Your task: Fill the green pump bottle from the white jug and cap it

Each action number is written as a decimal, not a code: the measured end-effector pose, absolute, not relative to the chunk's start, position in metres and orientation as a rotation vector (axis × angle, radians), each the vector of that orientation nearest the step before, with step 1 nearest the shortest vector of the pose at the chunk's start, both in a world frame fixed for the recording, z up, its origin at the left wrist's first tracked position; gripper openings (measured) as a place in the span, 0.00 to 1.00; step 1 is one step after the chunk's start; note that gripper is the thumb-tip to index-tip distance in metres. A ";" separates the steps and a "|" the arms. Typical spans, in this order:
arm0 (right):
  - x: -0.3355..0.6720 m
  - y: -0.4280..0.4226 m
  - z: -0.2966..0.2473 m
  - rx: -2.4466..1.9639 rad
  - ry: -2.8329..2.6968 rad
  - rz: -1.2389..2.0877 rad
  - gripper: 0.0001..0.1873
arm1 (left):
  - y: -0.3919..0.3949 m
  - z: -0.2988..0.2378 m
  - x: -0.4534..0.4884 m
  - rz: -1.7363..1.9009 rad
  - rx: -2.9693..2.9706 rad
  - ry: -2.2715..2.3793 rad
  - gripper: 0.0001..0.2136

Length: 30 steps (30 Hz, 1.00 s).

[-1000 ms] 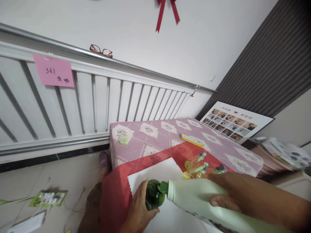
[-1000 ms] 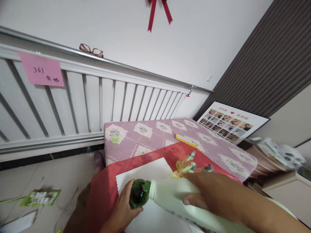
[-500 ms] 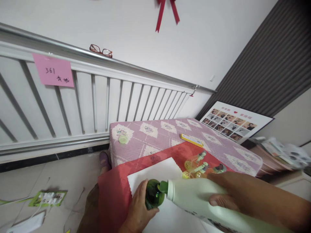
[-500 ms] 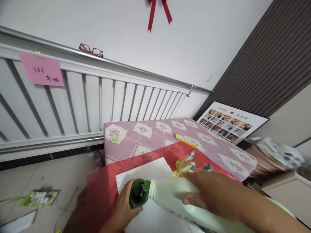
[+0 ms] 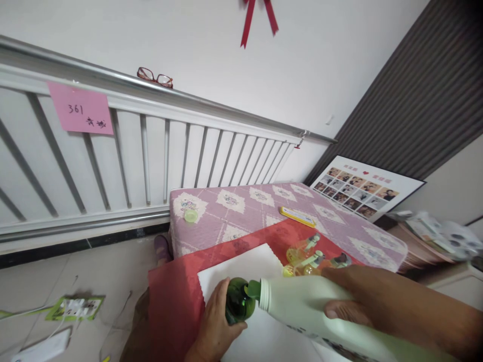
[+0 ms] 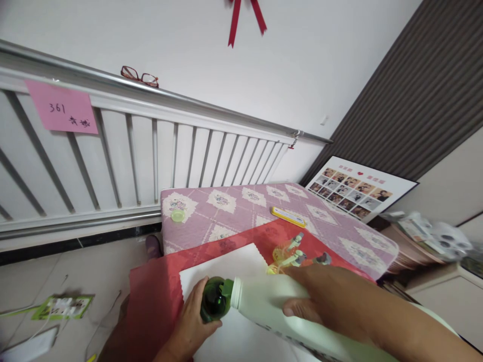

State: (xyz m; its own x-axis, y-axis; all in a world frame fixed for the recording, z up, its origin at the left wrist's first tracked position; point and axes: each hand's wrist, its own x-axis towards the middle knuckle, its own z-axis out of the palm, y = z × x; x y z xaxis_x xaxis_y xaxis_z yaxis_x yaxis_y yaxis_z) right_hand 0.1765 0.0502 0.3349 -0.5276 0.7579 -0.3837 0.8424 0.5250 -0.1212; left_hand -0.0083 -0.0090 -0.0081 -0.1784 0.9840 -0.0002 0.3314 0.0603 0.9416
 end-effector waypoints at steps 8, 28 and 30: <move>0.178 0.055 0.335 1.334 2.364 -0.470 0.19 | -0.010 -0.007 -0.009 1.155 1.350 1.607 0.45; 0.178 0.056 0.334 1.364 2.338 -0.469 0.17 | -0.010 -0.007 -0.008 1.161 1.341 1.607 0.46; 0.177 0.056 0.334 1.372 2.322 -0.444 0.18 | -0.010 -0.007 -0.008 1.162 1.339 1.604 0.46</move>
State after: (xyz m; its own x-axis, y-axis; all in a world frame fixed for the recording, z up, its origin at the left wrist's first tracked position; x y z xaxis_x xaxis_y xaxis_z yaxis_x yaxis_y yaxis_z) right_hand 0.1772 0.0556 0.3341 -0.4346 0.7529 -0.4942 0.8822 0.4663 -0.0654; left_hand -0.0082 -0.0104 -0.0069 -0.1884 0.9820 0.0140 0.3191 0.0477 0.9465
